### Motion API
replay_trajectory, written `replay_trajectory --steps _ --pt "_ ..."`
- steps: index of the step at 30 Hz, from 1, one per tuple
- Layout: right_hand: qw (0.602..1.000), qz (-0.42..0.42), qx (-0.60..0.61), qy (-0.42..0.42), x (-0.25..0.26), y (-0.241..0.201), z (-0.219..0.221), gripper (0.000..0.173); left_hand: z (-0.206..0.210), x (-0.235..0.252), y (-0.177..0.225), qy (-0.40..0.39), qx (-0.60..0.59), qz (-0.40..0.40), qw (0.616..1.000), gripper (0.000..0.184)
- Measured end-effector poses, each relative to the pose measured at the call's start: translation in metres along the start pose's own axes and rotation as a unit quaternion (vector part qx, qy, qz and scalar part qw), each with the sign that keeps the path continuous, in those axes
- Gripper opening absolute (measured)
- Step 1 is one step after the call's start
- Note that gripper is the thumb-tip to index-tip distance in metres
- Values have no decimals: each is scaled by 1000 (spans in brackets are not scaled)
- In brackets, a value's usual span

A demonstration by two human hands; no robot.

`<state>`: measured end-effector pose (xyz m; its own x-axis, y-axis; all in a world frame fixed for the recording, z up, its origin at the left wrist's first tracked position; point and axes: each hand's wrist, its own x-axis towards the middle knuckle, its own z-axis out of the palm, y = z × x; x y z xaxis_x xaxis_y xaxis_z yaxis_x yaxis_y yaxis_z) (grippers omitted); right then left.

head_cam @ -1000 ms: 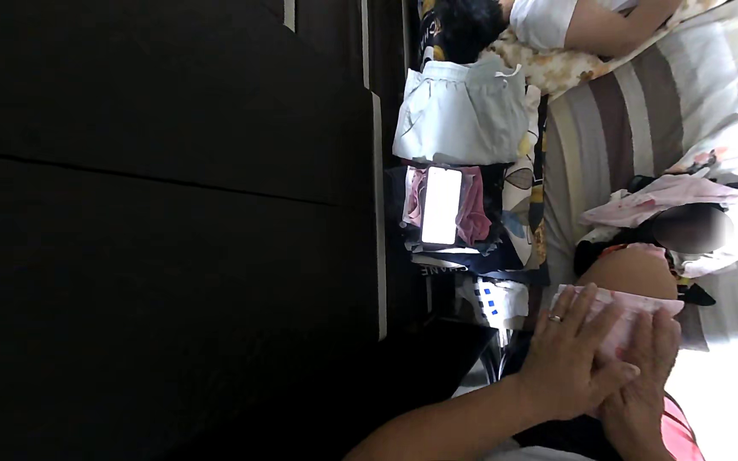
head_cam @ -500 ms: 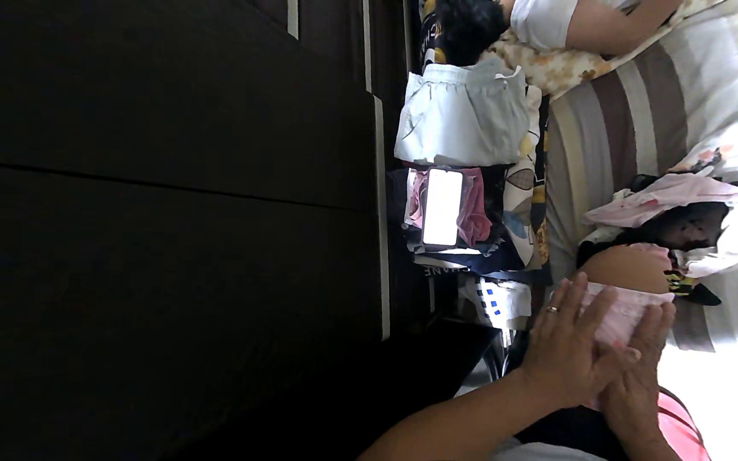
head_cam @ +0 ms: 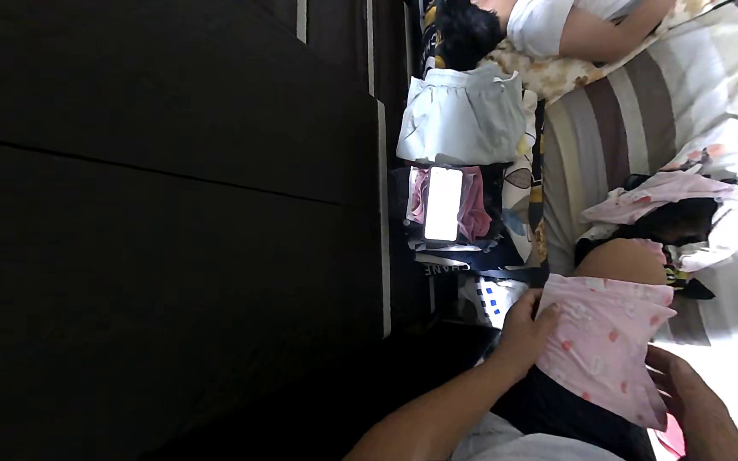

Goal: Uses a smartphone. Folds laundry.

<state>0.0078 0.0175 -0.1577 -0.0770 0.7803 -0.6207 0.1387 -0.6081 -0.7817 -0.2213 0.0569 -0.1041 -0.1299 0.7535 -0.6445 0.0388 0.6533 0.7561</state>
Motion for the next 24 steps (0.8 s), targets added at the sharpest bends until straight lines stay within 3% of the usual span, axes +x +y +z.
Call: replay_trajectory --steps 5,8,10,12,14,16,19,21,24 --pt "986 128 74 -71 -12 -4 -15 31 0 -9 9 10 31 95 995 41" --pt "970 139 177 -90 -18 -5 -18 17 -1 -9 14 -17 6 136 991 63" --pt "959 127 225 -117 -20 -3 -22 18 -3 -7 15 -31 17 150 988 75" --pt "955 113 242 -133 -22 -3 -25 25 -5 -5 14 -29 82 186 979 63" --pt "964 99 225 -106 -23 -5 -23 26 -6 -4 11 -16 158 221 962 51" --pt "973 89 194 -82 -21 -3 -20 30 -6 -3 8 -8 174 218 960 51" --pt "998 25 30 -41 -19 0 -17 54 -16 5 4 39 181 191 964 57" --pt "997 -38 -68 16 -18 1 -17 62 -43 20 6 116 231 178 949 53" --pt "984 -101 -123 76 -20 -14 -13 65 -99 48 20 273 257 150 915 57"
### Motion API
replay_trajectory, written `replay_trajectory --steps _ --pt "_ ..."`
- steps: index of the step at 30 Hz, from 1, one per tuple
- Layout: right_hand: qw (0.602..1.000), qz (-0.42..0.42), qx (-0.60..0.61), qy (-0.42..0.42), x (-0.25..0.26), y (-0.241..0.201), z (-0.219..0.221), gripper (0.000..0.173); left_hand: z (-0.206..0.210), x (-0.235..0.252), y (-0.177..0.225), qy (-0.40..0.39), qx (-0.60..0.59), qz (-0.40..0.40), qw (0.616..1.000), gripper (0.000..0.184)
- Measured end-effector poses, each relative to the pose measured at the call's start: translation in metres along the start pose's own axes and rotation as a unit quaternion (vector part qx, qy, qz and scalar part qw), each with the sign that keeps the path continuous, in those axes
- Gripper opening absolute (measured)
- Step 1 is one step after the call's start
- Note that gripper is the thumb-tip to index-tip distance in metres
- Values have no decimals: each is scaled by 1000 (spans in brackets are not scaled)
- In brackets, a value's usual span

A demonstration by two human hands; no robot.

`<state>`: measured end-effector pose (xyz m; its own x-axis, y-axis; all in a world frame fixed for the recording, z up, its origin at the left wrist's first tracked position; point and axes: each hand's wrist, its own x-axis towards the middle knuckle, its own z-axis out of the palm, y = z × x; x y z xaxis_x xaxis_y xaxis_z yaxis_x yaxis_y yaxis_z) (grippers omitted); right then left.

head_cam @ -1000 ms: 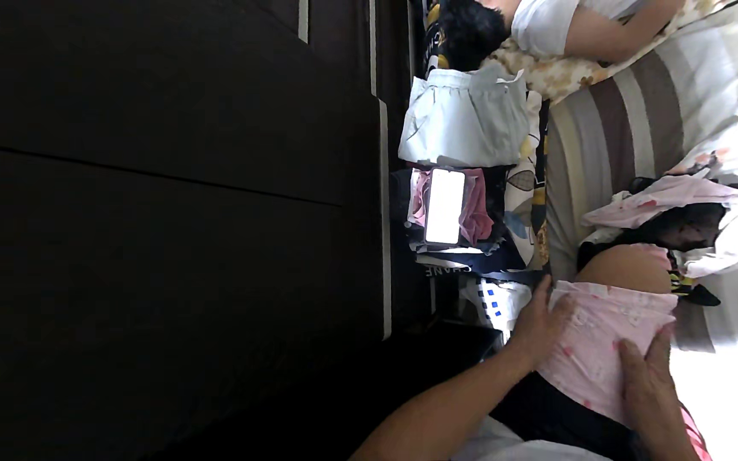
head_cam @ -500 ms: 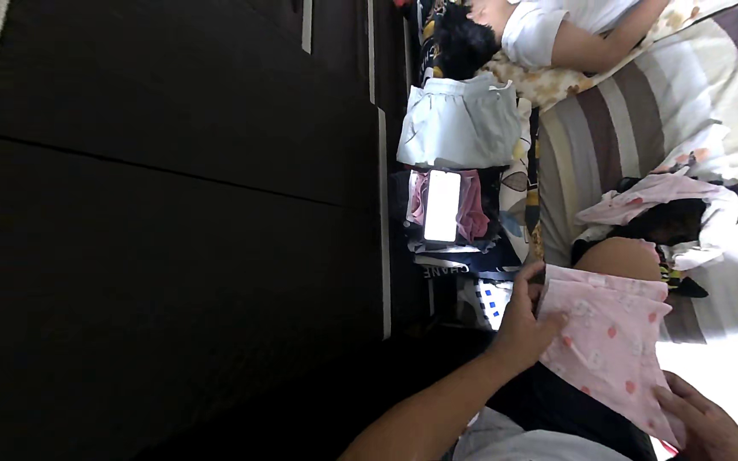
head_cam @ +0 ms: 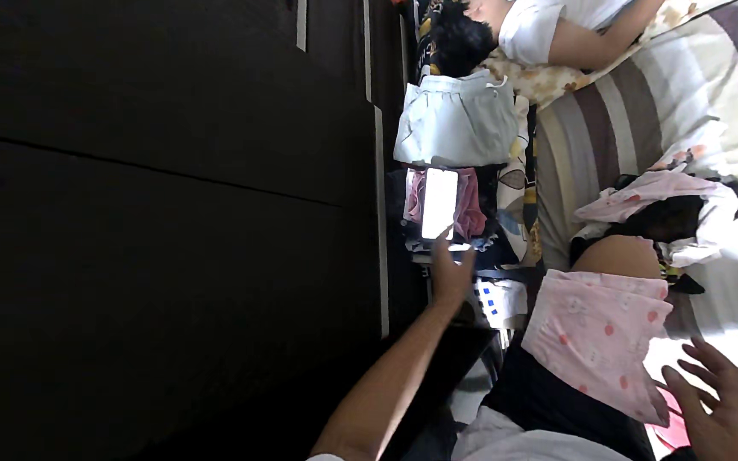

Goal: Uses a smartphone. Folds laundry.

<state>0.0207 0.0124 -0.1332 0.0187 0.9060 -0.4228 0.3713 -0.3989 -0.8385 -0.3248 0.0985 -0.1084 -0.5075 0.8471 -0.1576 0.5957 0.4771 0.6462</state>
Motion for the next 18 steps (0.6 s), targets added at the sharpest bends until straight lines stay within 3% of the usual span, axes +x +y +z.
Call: replay_trajectory --steps 4,10,12,18 --pt "998 -54 -17 1 6 -18 12 78 -35 68 -33 120 33 35 992 67" --pt "998 23 5 -57 12 -31 38 88 -46 116 -49 8 40 1 999 78" --pt "999 22 -3 -50 13 -30 39 89 -43 123 -58 10 72 13 997 81" --pt "995 71 25 -60 20 -32 38 67 -41 136 -41 24 165 -61 984 83"
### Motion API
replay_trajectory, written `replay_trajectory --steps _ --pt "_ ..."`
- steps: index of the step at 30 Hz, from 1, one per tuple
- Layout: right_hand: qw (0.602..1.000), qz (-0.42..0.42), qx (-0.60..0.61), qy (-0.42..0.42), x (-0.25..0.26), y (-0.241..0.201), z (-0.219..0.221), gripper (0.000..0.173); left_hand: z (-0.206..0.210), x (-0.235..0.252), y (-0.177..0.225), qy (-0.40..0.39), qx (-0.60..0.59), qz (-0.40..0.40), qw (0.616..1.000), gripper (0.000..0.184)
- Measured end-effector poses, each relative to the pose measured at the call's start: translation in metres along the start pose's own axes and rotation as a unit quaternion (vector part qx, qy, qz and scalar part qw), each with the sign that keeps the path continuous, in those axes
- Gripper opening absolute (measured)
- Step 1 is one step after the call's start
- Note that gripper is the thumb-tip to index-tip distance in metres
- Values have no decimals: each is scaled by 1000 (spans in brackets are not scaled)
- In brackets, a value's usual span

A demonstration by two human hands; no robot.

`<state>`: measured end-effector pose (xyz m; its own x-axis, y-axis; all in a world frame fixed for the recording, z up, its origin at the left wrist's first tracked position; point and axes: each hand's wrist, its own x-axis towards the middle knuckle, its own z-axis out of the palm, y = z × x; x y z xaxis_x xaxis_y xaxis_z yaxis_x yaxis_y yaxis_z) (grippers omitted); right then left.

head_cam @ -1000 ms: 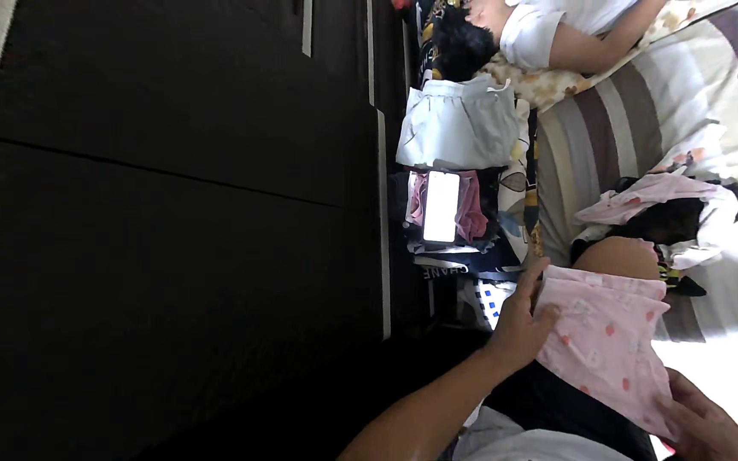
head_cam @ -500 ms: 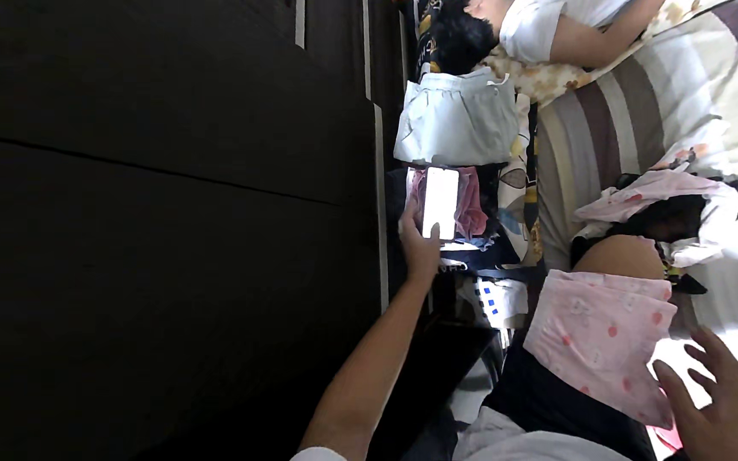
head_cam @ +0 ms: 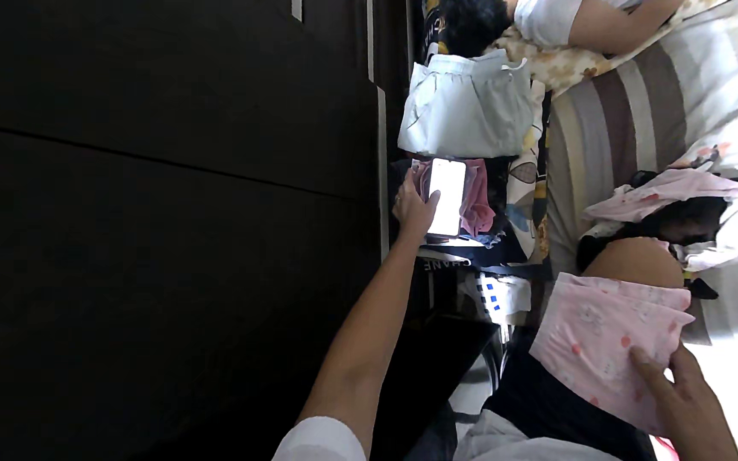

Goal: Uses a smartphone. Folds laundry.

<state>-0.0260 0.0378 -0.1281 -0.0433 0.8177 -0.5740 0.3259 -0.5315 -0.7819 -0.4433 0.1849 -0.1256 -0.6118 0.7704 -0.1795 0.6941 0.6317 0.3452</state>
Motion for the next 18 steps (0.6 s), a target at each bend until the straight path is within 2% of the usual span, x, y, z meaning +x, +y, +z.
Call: replay_trajectory --steps 9,18 --pt "1000 1 0 -10 3 0 -5 59 3 28 10 22 -30 -92 995 88" --pt "1000 -6 -4 -10 6 4 -4 61 4 32 16 22 -20 -122 992 95"
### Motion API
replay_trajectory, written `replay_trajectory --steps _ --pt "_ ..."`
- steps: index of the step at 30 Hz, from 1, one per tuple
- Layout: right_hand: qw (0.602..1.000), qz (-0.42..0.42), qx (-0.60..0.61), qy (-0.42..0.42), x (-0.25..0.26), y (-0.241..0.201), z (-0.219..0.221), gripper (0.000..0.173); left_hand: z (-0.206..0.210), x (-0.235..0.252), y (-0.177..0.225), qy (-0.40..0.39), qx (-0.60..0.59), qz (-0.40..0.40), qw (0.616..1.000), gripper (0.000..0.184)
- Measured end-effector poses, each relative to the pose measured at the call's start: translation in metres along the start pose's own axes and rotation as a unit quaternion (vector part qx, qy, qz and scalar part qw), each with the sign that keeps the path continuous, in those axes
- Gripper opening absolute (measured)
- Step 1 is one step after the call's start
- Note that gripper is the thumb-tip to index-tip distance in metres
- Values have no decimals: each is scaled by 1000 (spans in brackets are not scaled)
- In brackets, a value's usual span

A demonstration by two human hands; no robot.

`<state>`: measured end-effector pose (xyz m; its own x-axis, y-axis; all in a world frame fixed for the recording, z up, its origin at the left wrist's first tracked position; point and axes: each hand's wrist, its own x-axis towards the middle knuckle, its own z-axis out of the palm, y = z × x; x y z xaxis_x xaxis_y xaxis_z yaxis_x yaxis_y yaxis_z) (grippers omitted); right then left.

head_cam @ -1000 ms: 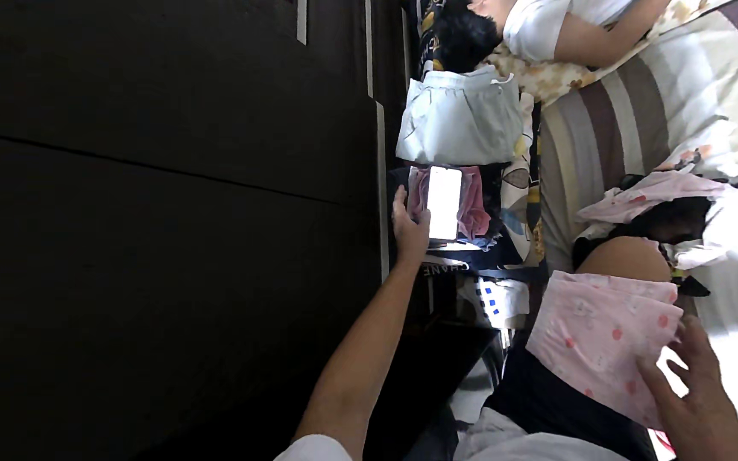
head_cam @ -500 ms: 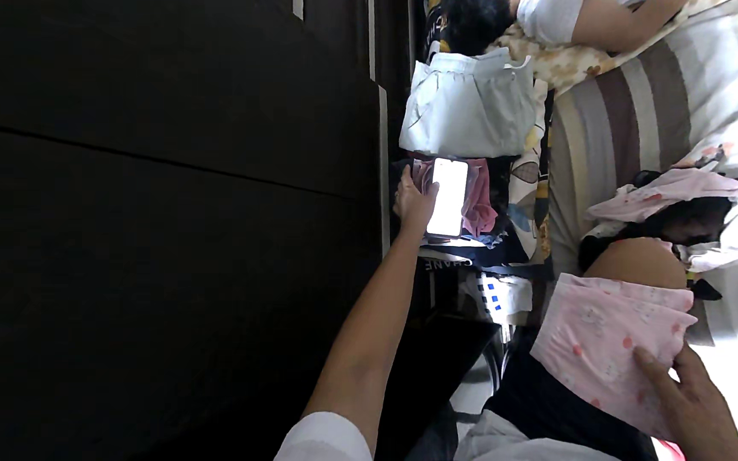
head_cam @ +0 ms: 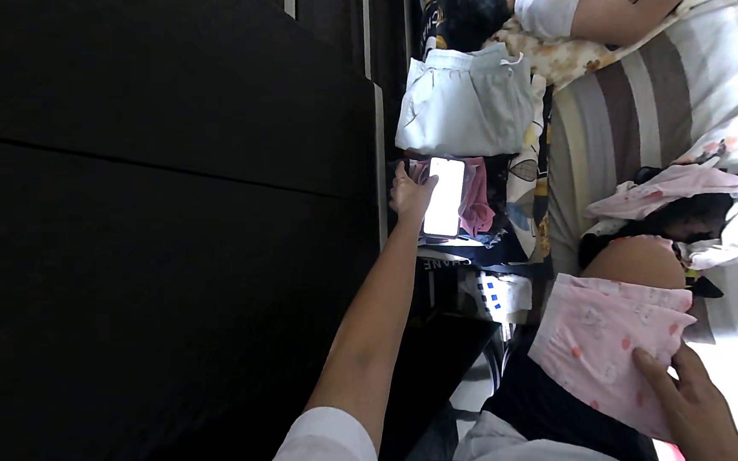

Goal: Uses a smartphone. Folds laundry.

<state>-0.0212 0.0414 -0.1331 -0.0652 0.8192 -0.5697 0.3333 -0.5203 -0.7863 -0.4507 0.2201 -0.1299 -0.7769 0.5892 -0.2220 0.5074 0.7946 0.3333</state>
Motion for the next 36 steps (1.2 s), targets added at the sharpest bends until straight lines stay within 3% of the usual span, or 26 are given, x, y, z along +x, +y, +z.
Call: replay_trajectory --steps 11,25,36 --pt "1000 4 2 2 0 -2 1 57 2 -12 14 7 82 -9 997 103" --pt "1000 1 -8 1 1 -2 1 60 2 -16 17 10 89 -18 996 100" --pt "1000 15 -12 0 -2 -7 1 59 -20 -8 0 -86 -133 -19 987 77"
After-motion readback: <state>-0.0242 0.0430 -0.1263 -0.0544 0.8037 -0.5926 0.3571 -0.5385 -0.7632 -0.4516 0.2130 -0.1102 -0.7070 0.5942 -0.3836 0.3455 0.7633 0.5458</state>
